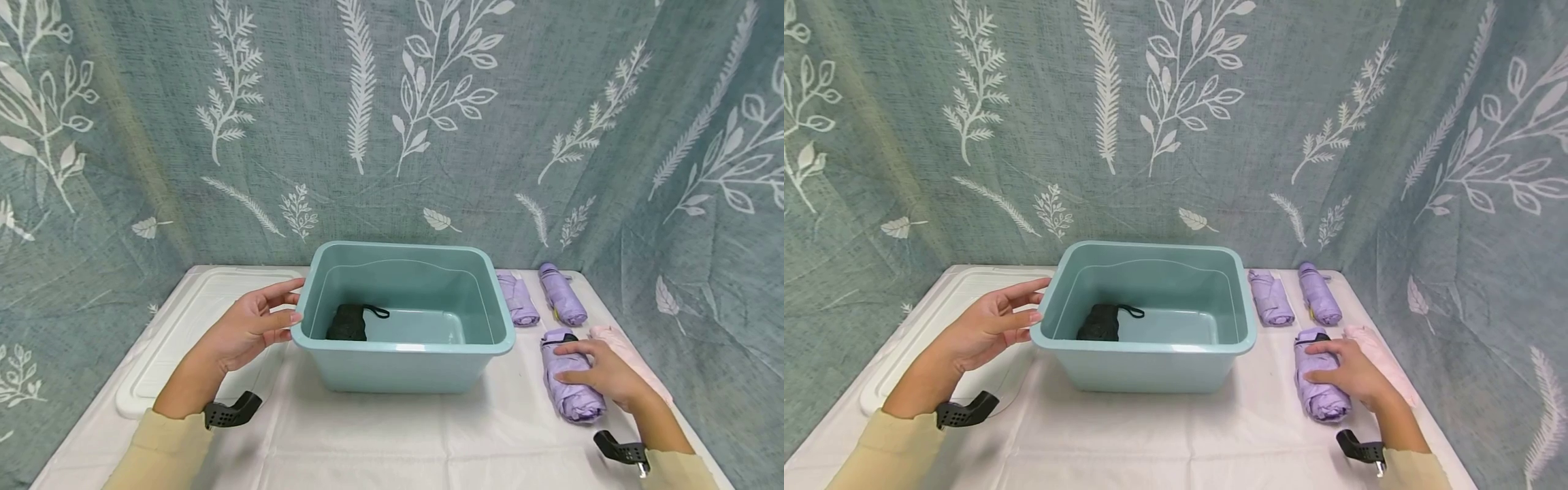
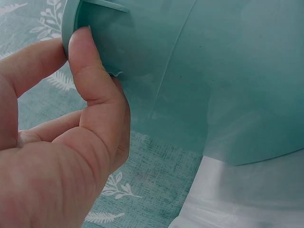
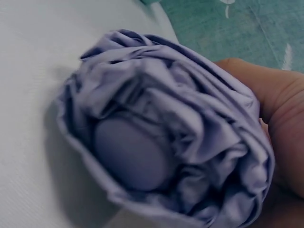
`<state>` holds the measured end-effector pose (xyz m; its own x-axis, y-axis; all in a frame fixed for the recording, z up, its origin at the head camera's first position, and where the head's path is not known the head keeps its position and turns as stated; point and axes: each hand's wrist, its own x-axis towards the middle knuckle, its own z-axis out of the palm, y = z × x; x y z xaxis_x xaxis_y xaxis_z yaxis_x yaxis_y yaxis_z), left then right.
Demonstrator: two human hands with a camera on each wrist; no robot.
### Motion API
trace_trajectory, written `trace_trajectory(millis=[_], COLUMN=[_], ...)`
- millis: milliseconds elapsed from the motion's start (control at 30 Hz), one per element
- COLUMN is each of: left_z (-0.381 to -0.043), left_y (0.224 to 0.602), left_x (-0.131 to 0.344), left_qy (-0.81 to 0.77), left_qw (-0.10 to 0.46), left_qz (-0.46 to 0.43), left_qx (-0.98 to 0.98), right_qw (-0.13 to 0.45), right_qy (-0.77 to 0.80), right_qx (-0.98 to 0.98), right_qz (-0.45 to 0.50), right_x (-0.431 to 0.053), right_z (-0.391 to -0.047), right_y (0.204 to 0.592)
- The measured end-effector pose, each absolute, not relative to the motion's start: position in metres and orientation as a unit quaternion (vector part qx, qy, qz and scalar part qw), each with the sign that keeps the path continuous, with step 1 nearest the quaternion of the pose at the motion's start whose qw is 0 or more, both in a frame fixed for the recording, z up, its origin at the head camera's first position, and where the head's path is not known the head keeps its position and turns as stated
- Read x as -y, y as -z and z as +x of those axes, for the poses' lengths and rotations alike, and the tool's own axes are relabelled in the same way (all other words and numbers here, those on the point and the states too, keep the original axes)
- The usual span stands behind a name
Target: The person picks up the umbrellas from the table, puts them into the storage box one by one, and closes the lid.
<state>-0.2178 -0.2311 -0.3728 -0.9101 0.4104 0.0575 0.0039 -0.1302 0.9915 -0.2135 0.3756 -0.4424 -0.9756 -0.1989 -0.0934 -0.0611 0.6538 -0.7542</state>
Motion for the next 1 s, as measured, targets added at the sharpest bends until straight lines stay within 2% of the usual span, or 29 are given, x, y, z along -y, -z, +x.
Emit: trace_trajectory(millis=[400,667,1000], left_z=[-0.218,-0.218,-0.217], left_y=[0.374,0.373,0.372], left_x=[0.230,0.230,0.231], left_qy=[-0.734,-0.733,-0.735], left_qw=[0.139,0.143,0.144], left_qz=[0.153,0.155,0.160], left_qx=[-0.647,-0.646,-0.643], right_qw=[0.040,0.034,0.017], right_qy=[0.391,0.521,0.548], right_qx=[-0.919,-0.852,-0.836], right_qz=[-0.035,-0.035,0.001], right_x=[-0.377,-0.379,-0.370], right_z=[-0.212,-0.209,-0.209], right_y=[0.451,0.457,0.448])
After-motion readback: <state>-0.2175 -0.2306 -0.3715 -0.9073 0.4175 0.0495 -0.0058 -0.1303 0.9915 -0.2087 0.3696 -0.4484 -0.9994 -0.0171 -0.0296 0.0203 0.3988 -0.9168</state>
